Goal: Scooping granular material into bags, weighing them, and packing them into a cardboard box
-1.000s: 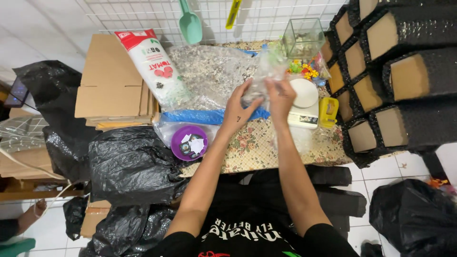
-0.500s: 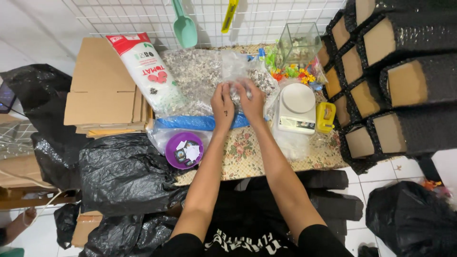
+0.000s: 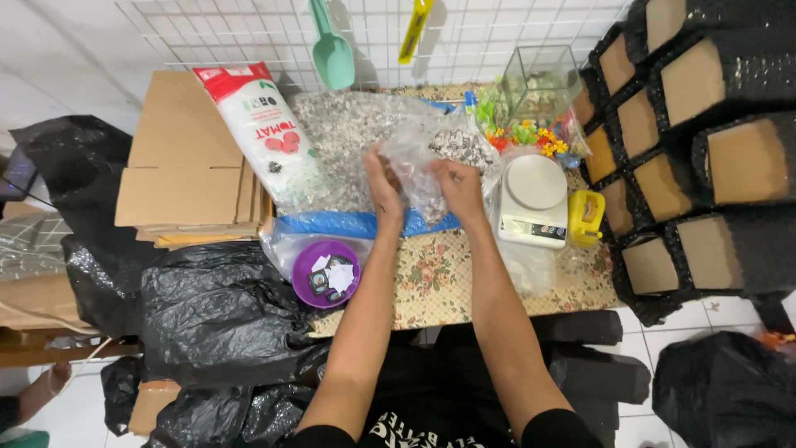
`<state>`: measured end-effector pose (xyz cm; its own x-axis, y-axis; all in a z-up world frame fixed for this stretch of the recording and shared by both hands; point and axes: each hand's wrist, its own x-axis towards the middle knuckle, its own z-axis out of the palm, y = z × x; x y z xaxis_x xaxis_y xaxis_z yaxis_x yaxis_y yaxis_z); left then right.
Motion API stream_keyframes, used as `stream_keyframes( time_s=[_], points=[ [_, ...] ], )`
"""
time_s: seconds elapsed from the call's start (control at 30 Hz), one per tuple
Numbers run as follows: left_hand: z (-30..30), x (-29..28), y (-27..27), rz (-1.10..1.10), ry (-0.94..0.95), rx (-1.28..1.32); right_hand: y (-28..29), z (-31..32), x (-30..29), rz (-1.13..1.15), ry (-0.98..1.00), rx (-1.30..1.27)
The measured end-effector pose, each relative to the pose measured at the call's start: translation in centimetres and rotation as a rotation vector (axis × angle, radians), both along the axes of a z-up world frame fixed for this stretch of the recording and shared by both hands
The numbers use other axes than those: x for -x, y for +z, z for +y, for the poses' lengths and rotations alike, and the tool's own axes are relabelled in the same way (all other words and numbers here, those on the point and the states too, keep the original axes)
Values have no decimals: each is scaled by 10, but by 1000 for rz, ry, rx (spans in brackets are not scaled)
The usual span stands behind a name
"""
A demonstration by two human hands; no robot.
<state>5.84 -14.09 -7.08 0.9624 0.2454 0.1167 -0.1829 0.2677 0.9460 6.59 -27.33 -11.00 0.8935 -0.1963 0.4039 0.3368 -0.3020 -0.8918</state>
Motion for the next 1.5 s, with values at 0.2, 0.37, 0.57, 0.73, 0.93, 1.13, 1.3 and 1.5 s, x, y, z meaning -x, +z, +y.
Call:
stream_keyframes(
  time_s=[0.2, 0.37, 0.57, 0.73, 0.93, 1.13, 1.3, 1.5],
  points=[
    [9, -8, -3, 80, -76, 98, -3, -7, 5, 62, 102, 18],
    [18, 6, 2, -66, -170, 17, 11, -7, 11, 111, 15, -4],
    [13, -19, -38, -330, -233, -275, 13, -6, 14, 130, 0, 18],
    [7, -27, -53, -263, -99, -222, 12, -9, 16, 117, 51, 77],
    [14, -20, -39, -47, 195, -42, 41, 8, 30, 54, 122, 155],
    [15, -24, -49, -89, 282, 23, 12, 0, 21, -53, 78, 204],
    [18, -7, -19, -85, 246, 20, -12, -8, 13, -67, 19, 199],
    [25, -13, -30, -197, 85, -64, 21, 6, 26, -105, 14, 214]
  ],
)
